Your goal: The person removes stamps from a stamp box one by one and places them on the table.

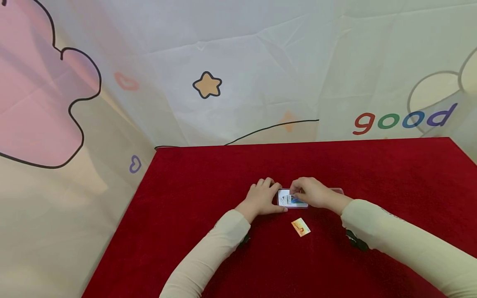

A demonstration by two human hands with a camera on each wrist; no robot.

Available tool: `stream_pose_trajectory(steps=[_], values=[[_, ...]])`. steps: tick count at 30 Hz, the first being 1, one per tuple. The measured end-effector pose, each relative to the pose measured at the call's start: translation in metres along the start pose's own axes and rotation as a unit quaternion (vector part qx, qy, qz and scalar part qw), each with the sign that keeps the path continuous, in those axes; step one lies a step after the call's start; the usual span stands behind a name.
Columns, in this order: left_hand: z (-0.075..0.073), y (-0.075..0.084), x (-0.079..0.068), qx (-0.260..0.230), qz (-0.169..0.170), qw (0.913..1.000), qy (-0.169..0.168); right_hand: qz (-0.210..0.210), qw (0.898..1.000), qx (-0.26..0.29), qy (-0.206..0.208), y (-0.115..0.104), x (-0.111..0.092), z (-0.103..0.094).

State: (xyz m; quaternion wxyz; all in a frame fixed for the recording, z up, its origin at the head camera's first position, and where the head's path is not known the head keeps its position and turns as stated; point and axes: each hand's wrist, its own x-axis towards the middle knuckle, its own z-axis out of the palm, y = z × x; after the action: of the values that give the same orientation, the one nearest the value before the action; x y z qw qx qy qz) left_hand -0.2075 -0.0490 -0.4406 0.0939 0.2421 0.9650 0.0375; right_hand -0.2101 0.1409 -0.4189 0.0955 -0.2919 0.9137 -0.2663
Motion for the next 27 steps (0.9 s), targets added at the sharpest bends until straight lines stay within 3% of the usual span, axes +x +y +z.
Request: stream_pose_trajectory(steps=[27], values=[[0.0016, 0.0001, 0.0004, -0.002, -0.003, 1.0000, 0.005, -0.007, 1.000, 0.014, 0.003, -0.0043, -0.0060, -0.0009]])
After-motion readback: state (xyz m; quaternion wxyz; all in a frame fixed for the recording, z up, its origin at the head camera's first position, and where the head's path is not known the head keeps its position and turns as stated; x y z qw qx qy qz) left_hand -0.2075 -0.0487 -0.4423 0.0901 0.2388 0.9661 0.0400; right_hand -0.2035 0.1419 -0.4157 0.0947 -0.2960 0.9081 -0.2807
